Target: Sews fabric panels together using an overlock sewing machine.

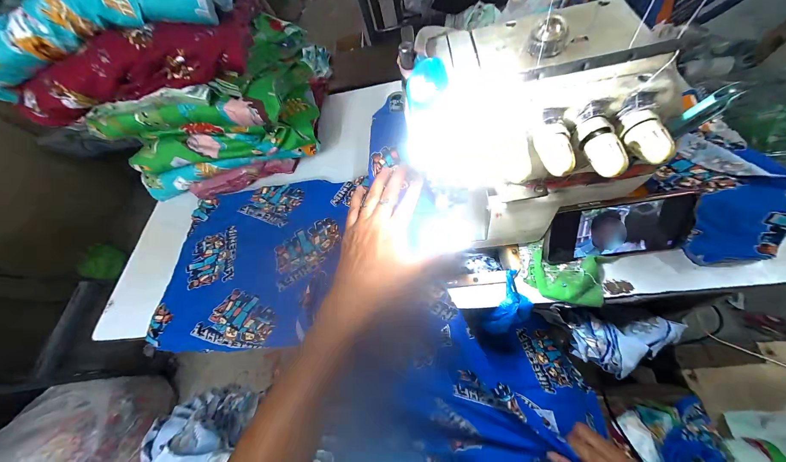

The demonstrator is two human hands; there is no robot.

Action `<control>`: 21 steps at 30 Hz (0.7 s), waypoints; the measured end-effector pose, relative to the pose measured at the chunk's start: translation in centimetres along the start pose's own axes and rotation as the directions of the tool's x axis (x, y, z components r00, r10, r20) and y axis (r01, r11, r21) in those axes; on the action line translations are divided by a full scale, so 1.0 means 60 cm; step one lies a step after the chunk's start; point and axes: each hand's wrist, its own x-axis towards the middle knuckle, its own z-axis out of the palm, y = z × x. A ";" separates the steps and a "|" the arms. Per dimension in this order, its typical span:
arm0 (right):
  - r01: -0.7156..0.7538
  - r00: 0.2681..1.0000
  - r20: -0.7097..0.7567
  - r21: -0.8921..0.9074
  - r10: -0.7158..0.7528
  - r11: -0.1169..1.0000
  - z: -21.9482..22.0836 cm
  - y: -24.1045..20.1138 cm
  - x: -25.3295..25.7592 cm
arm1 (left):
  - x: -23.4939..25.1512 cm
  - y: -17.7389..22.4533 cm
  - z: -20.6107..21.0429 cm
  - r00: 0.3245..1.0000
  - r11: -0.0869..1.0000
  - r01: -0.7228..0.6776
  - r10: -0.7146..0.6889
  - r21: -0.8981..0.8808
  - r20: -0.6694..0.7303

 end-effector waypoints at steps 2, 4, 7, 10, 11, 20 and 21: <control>-0.117 0.992 -0.063 -0.112 0.110 0.987 -0.005 0.015 0.005 | 0.016 0.020 0.007 0.998 0.995 0.061 -0.061 0.076 0.004; -0.209 0.975 -0.103 -0.148 0.196 0.967 -0.008 0.033 0.009 | 0.027 0.042 0.016 0.993 0.987 0.114 -0.112 0.113 -0.020; -0.246 0.966 -0.100 -0.082 0.237 0.966 -0.016 0.048 0.015 | 0.028 0.055 0.029 0.986 0.978 0.161 -0.155 0.131 -0.061; -0.179 0.984 -0.024 0.014 0.179 0.984 -0.045 0.039 0.019 | 0.020 0.051 0.026 0.991 0.986 0.133 -0.129 0.102 -0.046; -0.132 0.991 -0.030 0.033 0.133 0.991 -0.063 0.035 0.022 | 0.018 0.048 0.021 0.994 0.991 0.112 -0.111 0.072 -0.023; -0.013 0.646 -0.747 -0.212 -0.154 0.977 -0.255 0.071 0.081 | -0.089 0.022 -0.036 0.994 0.929 -0.037 -0.004 -0.369 -0.109; -0.028 0.608 -0.775 -0.240 -0.174 0.970 -0.271 0.080 0.092 | -0.109 0.019 -0.042 0.995 0.918 -0.068 0.032 -0.392 -0.098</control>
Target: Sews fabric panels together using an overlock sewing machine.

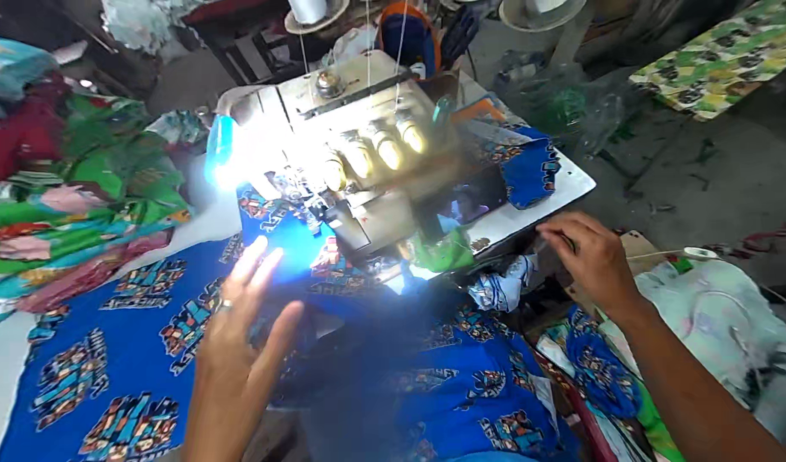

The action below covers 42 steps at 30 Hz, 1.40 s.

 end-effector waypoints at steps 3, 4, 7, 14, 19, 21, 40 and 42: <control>0.060 0.995 -0.075 -0.085 -0.066 0.995 0.013 0.033 0.043 | -0.048 0.003 -0.016 0.993 0.991 -0.079 0.088 -0.111 0.078; 0.079 0.994 -0.072 -0.106 -0.087 0.991 0.019 0.040 0.054 | -0.062 0.004 -0.017 0.990 0.985 -0.088 0.104 -0.151 0.098; 0.125 0.992 -0.012 -0.142 -0.128 0.982 0.038 0.056 0.076 | -0.098 0.004 -0.010 0.986 0.971 -0.068 0.101 -0.229 0.136; 0.227 0.971 -0.039 -0.155 -0.236 0.961 0.059 0.082 0.094 | -0.155 -0.004 0.033 0.985 0.949 0.043 0.012 -0.313 0.172; 0.148 0.989 0.021 -0.002 -0.148 0.989 0.031 0.083 0.112 | -0.169 -0.005 0.038 0.984 0.936 0.079 -0.018 -0.342 0.177; 0.097 0.992 0.075 0.087 -0.104 0.991 0.024 0.094 0.125 | -0.171 -0.007 0.038 0.983 0.934 0.089 -0.026 -0.346 0.183; 0.140 0.949 0.286 -0.007 -0.132 0.990 -0.039 0.031 0.345 | -0.194 -0.004 0.057 0.973 0.952 0.123 -0.060 -0.279 0.224; 0.090 0.959 0.268 0.010 -0.090 0.996 -0.050 0.023 0.354 | -0.197 -0.007 0.059 0.971 0.953 0.125 -0.061 -0.277 0.229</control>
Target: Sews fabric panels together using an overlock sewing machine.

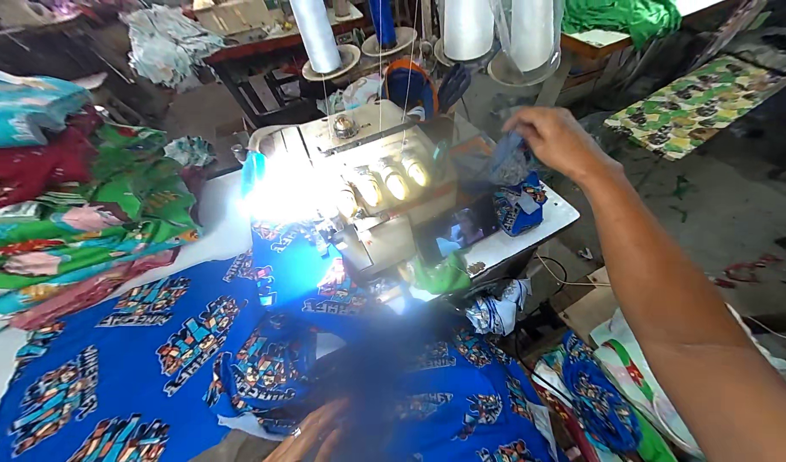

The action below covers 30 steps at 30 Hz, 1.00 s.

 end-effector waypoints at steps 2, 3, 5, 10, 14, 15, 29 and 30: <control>-0.024 0.989 0.149 0.041 0.018 0.999 0.000 -0.008 -0.001 | -0.005 -0.004 0.002 1.000 1.000 0.011 -0.010 0.006 -0.012; -0.052 0.954 0.298 0.047 0.036 0.998 0.007 -0.010 -0.003 | -0.007 -0.007 0.003 1.000 1.000 0.014 -0.014 0.010 -0.017; -0.156 0.847 0.512 -0.015 0.141 0.988 0.020 -0.006 -0.011 | -0.007 -0.010 0.005 1.000 1.000 0.011 -0.010 0.017 -0.020; -0.261 0.895 0.371 -0.009 0.246 0.965 0.042 0.022 -0.035 | -0.007 -0.015 0.007 1.000 0.998 0.015 -0.014 0.054 -0.021; -0.101 0.994 0.023 -0.081 0.104 0.992 0.072 0.032 -0.052 | -0.004 -0.016 0.012 0.999 0.994 0.015 -0.011 0.109 -0.035; -0.068 0.997 -0.033 -0.114 0.065 0.991 0.081 0.034 -0.056 | -0.004 -0.017 0.014 0.999 0.993 0.013 -0.009 0.121 -0.034; 0.038 0.999 0.009 -0.170 -0.037 0.985 0.048 0.020 -0.011 | -0.006 -0.021 0.024 1.000 0.987 0.002 0.002 0.160 -0.020; 0.020 0.990 0.140 -0.171 0.004 0.985 0.037 0.018 0.006 | -0.006 -0.020 0.025 1.000 0.988 0.002 0.000 0.157 -0.017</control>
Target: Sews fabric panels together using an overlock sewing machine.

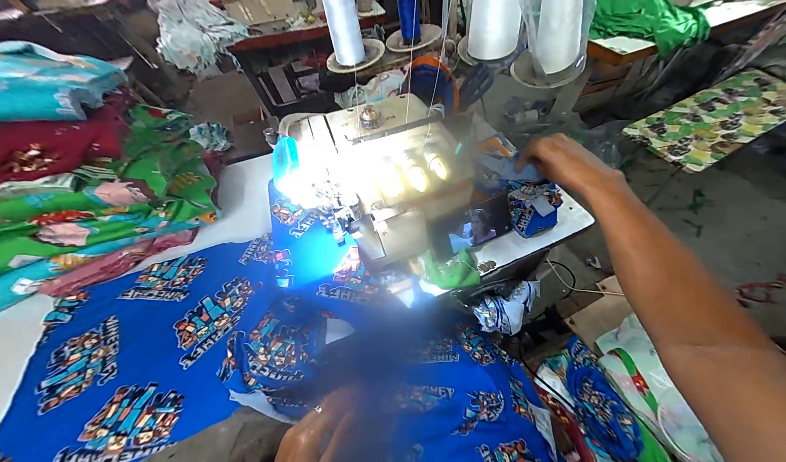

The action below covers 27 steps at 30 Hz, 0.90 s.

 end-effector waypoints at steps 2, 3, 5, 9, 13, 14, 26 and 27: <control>-0.034 0.999 0.004 0.030 0.034 0.999 -0.027 -0.008 0.021 | 0.000 0.003 0.001 1.000 1.000 0.010 -0.010 -0.013 0.000; -0.021 0.993 -0.116 0.050 0.027 0.999 -0.039 -0.012 0.029 | -0.002 0.003 0.001 1.000 1.000 0.013 -0.013 -0.018 -0.005; -0.008 0.959 -0.284 0.061 0.025 0.998 -0.062 -0.027 0.049 | -0.006 0.001 0.002 1.000 1.000 0.020 -0.020 -0.022 -0.010; 0.039 0.980 -0.197 0.052 -0.028 0.998 -0.088 -0.038 0.071 | -0.012 0.004 0.002 0.999 0.999 0.044 -0.044 -0.023 -0.008; 0.016 0.968 -0.251 0.037 -0.007 0.999 -0.114 -0.032 0.079 | -0.004 0.046 -0.001 0.991 0.993 0.113 -0.114 -0.018 -0.064; 0.007 0.975 -0.224 0.026 -0.001 1.000 -0.120 -0.031 0.077 | -0.005 0.043 -0.002 0.992 0.994 0.105 -0.106 -0.018 -0.062; 0.314 0.942 -0.236 0.377 -0.238 0.871 -0.160 -0.194 -0.120 | 0.016 0.028 -0.018 0.996 0.900 -0.087 0.077 -0.428 -0.040; 0.381 0.924 -0.197 0.402 -0.328 0.833 -0.142 -0.229 -0.146 | 0.026 0.041 -0.021 0.995 0.849 -0.100 0.079 -0.519 -0.063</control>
